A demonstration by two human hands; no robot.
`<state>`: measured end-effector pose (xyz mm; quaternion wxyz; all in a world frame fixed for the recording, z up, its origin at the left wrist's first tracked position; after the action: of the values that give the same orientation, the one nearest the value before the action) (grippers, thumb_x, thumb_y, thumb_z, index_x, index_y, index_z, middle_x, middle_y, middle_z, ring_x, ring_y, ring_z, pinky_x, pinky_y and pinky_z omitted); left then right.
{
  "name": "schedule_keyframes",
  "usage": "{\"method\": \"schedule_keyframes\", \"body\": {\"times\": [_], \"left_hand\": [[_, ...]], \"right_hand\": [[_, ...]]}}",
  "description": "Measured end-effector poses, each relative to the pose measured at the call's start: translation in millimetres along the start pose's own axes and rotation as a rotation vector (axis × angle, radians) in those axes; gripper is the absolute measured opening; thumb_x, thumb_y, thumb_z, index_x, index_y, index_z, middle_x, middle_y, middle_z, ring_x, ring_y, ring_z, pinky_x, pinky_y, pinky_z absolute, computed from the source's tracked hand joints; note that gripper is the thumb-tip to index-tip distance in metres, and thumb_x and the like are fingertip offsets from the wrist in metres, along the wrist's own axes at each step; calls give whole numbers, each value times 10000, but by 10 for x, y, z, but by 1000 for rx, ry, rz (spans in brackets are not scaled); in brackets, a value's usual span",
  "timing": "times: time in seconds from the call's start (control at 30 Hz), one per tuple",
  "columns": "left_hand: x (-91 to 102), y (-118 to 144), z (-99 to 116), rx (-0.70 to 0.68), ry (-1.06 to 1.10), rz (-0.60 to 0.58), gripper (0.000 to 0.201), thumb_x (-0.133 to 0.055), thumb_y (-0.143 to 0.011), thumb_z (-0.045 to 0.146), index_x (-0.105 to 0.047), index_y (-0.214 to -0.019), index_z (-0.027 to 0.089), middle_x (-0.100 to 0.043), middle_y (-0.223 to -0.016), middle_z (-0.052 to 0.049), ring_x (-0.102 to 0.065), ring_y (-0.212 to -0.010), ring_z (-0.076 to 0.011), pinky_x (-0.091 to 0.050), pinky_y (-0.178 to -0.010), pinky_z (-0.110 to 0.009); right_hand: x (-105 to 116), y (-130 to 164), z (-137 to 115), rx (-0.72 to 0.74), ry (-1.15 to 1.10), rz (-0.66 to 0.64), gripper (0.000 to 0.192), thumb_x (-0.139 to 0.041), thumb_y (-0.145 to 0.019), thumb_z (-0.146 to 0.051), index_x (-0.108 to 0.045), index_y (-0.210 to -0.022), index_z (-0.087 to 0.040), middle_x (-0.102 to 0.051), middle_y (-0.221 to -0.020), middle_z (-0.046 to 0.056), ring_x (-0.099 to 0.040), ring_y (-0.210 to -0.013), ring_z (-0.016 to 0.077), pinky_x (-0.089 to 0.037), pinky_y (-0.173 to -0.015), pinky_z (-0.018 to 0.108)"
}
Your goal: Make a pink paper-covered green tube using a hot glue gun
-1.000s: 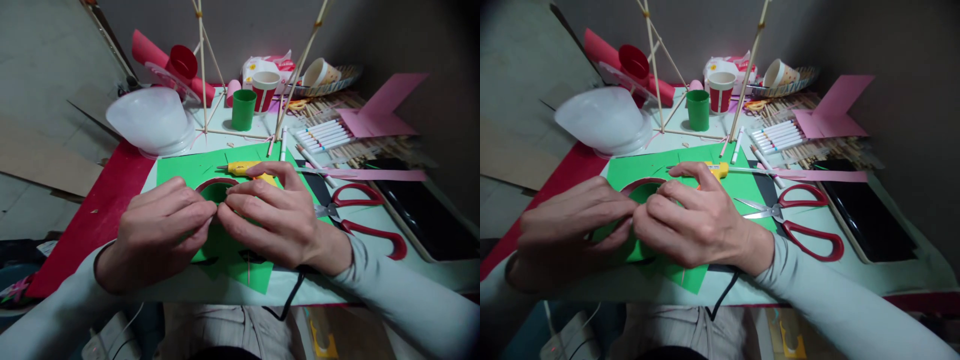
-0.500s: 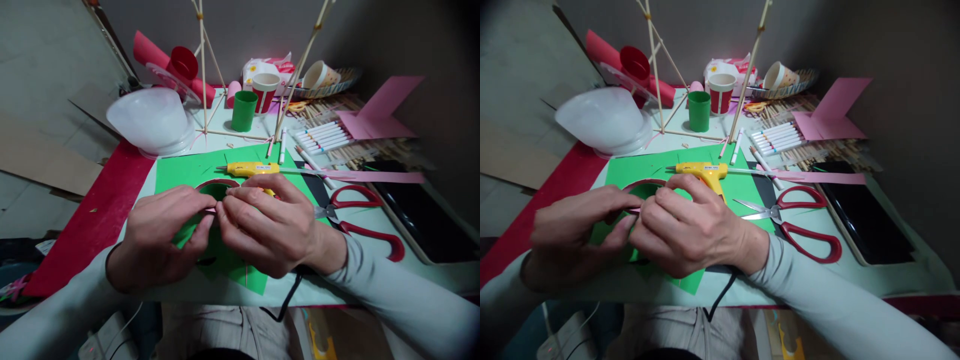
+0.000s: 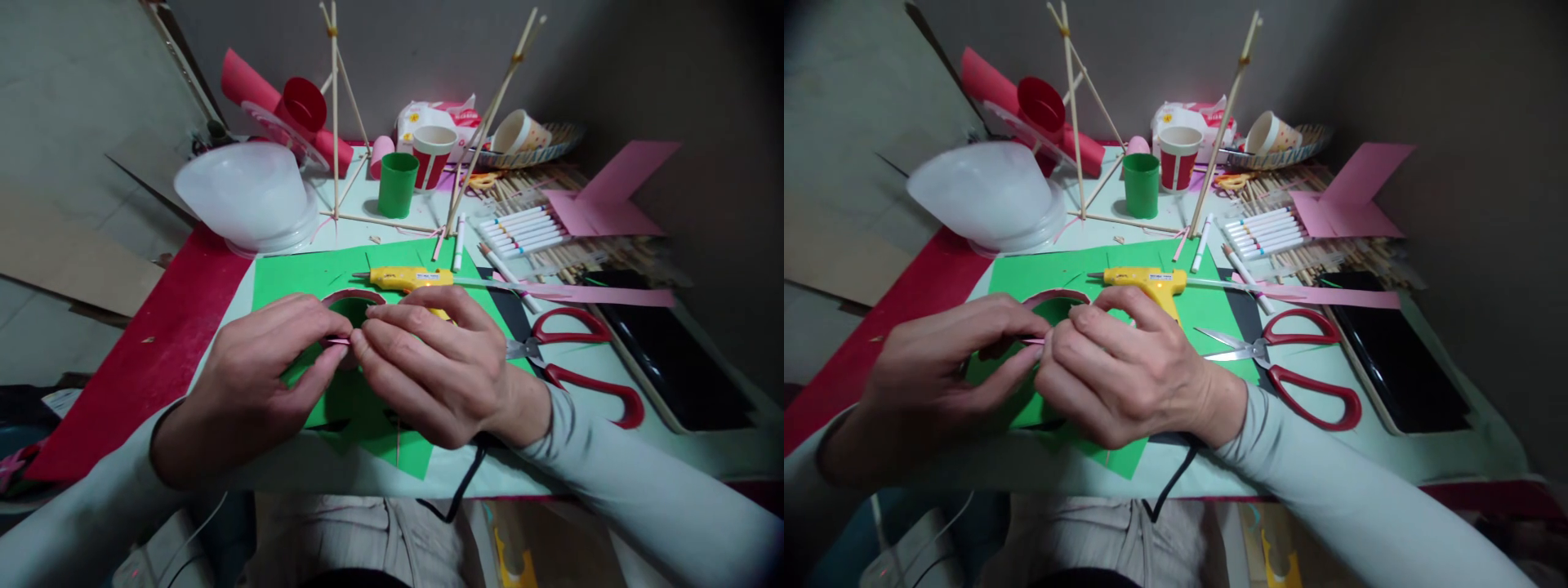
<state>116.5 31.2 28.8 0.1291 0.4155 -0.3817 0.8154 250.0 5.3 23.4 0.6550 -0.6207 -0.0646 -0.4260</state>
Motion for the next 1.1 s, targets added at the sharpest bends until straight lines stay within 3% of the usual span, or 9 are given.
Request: {"method": "schedule_keyframes", "body": {"times": [0.23,0.37,0.5,0.63,0.77,0.9,1.1], "left_hand": [[154,-56,68,7,94,-5,160,-558,-956,100,-634,-901,228,-694,-795,23,-658,-737,-132,-517,-689,-257],[256,-74,157,31,146,-23,160,-564,-930,105,-632,-855,228,-669,-761,40,-637,-683,-114,-505,-639,-229],[356,-43,273,46,177,45,160,-547,-932,109,-603,-832,221,-630,-742,51,-605,-663,-92,-482,-616,-210],[434,11,383,47,194,90,160,-554,-924,97,-606,-823,210,-624,-738,53,-593,-650,-80,-465,-602,-209],[526,63,482,21,211,102,166,-556,-921,94,-617,-812,203,-658,-745,36,-625,-684,-99,-487,-626,-225],[643,132,536,8,216,104,166,-553,-922,98,-646,-831,201,-687,-750,21,-641,-692,-120,-510,-655,-255],[853,260,608,-47,333,122,179,-609,-891,85,-694,-863,240,-717,-751,55,-626,-657,-108,-497,-590,-240]], "right_hand": [[186,-126,60,-103,-116,-50,271,-444,-1086,-154,-708,-1090,-94,-812,-994,91,-742,-992,196,-536,-892,408],[350,-218,-20,-126,-75,-28,217,-517,-1055,-190,-730,-1049,-149,-817,-1008,62,-728,-1052,205,-524,-927,420],[482,-302,-183,-56,13,46,254,-505,-1026,-149,-757,-994,-136,-814,-980,69,-712,-1074,205,-537,-886,410],[553,-366,-340,9,159,20,364,-458,-1044,-162,-791,-919,-239,-820,-1014,-2,-705,-1100,171,-543,-871,360],[652,-430,-453,7,207,-16,354,-472,-1043,-153,-795,-917,-227,-824,-1026,1,-708,-1121,172,-553,-876,343],[769,-508,-565,55,113,-13,295,-479,-1045,-136,-771,-999,-130,-828,-1036,60,-713,-1127,201,-556,-914,373],[844,-628,-489,-130,-186,-88,155,-633,-999,-106,-726,-1121,-126,-822,-1059,45,-730,-1023,167,-507,-1076,446]]}}
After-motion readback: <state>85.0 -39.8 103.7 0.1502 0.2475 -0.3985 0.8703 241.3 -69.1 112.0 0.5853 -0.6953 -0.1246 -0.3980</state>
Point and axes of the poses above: each hand's wrist, its own y-axis away from the middle knuckle, its own x-axis out of the back of the hand, z = x × y, the point moved 7 cm from there along -y, towards the middle knuckle
